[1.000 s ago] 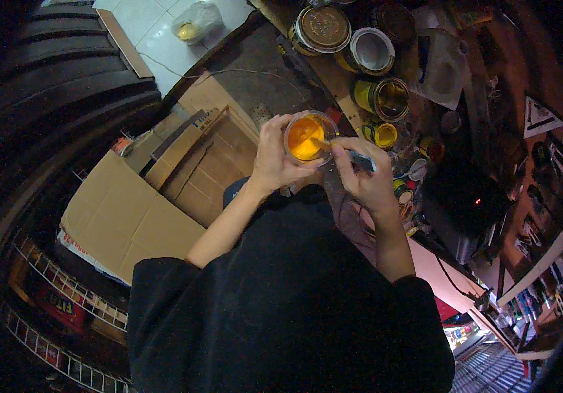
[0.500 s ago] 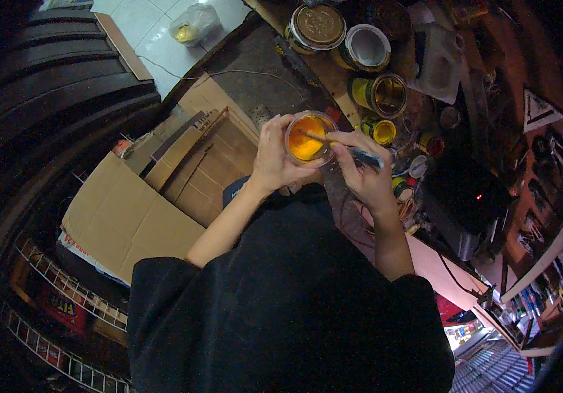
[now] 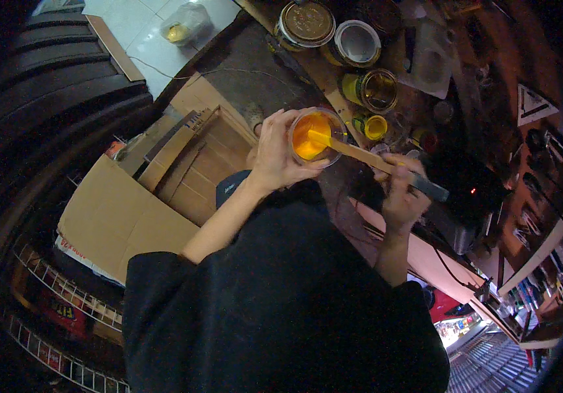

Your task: The person mixes orange paint in a small container, pours it into a spray gun, and then moves outdoors to spray paint a wooden frame. The person applies the paint in steady strokes along the frame edges while another person holds the frame steady.

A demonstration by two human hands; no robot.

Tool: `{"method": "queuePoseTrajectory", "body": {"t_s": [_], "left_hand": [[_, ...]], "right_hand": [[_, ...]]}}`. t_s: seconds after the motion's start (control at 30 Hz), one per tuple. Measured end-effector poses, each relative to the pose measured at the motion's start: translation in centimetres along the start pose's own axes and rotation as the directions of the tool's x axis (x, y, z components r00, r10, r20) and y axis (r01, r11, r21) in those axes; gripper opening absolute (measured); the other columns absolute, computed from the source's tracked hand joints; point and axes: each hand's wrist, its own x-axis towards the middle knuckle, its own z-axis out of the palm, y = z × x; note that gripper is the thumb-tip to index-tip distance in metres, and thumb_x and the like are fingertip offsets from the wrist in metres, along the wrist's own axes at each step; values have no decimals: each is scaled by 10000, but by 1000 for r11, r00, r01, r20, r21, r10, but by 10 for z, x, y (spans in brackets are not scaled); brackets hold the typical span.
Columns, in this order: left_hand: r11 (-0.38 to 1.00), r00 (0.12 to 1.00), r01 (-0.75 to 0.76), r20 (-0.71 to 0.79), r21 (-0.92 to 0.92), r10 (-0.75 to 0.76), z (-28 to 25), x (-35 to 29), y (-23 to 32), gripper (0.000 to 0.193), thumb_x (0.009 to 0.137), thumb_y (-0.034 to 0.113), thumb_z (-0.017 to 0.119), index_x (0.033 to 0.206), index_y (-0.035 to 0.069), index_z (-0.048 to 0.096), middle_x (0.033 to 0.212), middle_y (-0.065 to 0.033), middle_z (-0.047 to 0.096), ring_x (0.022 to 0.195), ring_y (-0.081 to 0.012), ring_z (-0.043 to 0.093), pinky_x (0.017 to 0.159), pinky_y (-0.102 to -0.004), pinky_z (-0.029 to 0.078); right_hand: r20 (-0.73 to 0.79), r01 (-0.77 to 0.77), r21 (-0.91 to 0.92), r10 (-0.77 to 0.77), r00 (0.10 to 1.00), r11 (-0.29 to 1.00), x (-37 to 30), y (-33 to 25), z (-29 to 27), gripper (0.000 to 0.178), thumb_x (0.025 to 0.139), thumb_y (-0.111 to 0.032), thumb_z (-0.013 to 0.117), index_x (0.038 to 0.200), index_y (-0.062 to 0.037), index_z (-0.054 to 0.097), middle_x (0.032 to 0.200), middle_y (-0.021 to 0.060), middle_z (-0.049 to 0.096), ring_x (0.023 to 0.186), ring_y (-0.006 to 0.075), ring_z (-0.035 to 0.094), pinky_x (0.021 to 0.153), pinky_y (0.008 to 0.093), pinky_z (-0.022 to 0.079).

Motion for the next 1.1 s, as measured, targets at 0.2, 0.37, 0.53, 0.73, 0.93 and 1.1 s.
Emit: {"method": "queuePoseTrajectory", "body": {"t_s": [0.2, 0.37, 0.53, 0.73, 0.93, 1.1], "left_hand": [[996, 1000, -23, 0, -85, 24, 12, 11, 15, 981, 629, 379, 958, 1378, 42, 422, 1299, -123, 596, 1201, -318, 578, 1106, -478, 376], [996, 998, -69, -6, -48, 69, 12, 15, 20, 969, 625, 417, 939, 1372, 51, 443, 1327, -112, 633, 1209, -331, 599, 1119, -529, 351], [993, 994, -113, 12, -18, 113, 10, 18, 26, 962, 634, 410, 937, 1374, 59, 432, 1355, -98, 632, 1232, -309, 603, 1116, -537, 351], [986, 983, -166, 82, -1, 166, 17, 16, 25, 954, 636, 394, 941, 1366, 78, 415, 1382, -88, 627, 1253, -293, 598, 1119, -549, 344], [997, 995, -49, 84, -52, 53, 31, 3, 11, 987, 588, 383, 966, 1367, 73, 444, 1309, -124, 587, 1231, -348, 542, 1098, -503, 378], [992, 993, 28, 117, -125, -14, 37, -1, 0, 1003, 575, 354, 981, 1368, 51, 447, 1274, -156, 546, 1196, -362, 523, 1071, -472, 410]], "right_hand": [[-269, -147, -94, 117, 956, 985, -8, -15, -31, 371, 1101, -275, 482, 1030, 54, 639, 802, 96, 640, 726, 113, 609, 700, 255, 507], [-281, -162, 236, 227, 932, 958, -13, -3, -48, 354, 1099, -287, 494, 1075, 44, 619, 735, 65, 586, 685, 122, 575, 668, 247, 479], [-298, -147, 308, 242, 924, 940, -19, 7, -57, 371, 1082, -308, 530, 1057, 47, 635, 809, 99, 668, 654, 143, 618, 601, 248, 499], [70, 103, -103, -96, 993, 989, -13, -6, -25, 194, 984, -138, 638, 1087, 22, 677, 895, 130, 720, 773, 209, 684, 737, 312, 542], [351, 349, -320, -232, 907, 881, 2, -1, -12, 225, 889, -36, 721, 1111, -2, 706, 940, 144, 711, 852, 303, 680, 770, 377, 539], [320, 314, -177, -247, 915, 933, 11, 11, -11, 242, 880, -49, 739, 1112, 0, 694, 962, 143, 710, 851, 312, 678, 757, 391, 537]]}}
